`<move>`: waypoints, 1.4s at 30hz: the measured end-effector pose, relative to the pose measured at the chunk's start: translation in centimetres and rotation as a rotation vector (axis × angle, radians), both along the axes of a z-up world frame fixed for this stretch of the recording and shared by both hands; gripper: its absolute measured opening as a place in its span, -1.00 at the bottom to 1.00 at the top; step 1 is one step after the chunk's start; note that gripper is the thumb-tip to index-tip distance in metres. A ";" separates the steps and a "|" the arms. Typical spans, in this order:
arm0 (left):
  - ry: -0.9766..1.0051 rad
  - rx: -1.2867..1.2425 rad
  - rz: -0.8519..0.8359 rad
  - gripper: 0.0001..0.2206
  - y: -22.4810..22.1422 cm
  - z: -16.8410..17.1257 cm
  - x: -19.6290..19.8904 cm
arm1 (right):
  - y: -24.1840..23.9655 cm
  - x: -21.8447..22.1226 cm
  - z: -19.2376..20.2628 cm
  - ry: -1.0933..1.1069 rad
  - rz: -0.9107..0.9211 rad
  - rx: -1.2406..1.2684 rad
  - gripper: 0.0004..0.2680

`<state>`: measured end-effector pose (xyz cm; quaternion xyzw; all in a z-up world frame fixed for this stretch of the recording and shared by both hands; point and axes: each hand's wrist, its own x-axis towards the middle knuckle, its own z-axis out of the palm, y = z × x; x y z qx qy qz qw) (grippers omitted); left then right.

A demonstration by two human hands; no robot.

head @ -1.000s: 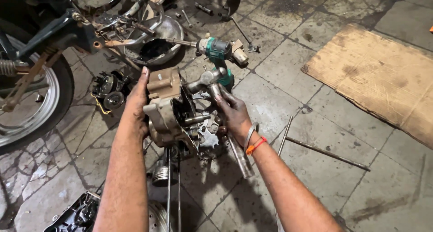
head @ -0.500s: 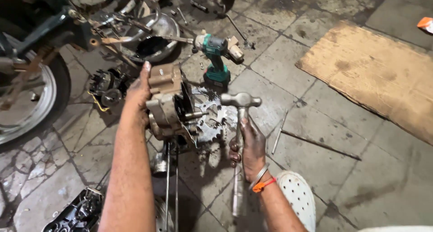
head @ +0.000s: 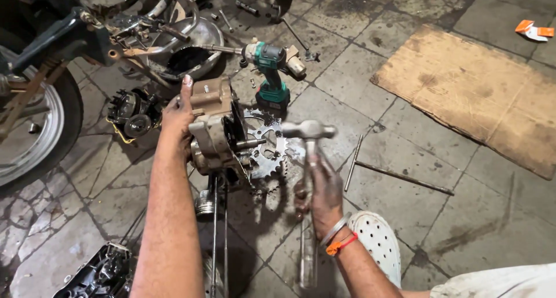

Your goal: Assembling the internal gear components into the crankcase of a motorcycle engine.

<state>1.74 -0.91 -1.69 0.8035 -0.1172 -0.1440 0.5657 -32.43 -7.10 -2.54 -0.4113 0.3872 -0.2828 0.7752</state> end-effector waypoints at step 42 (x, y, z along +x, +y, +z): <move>-0.061 0.190 0.009 -0.12 -0.8 -3.0 4.2 | -1.4 -1.5 -0.9 -0.115 -0.189 -0.027 -0.70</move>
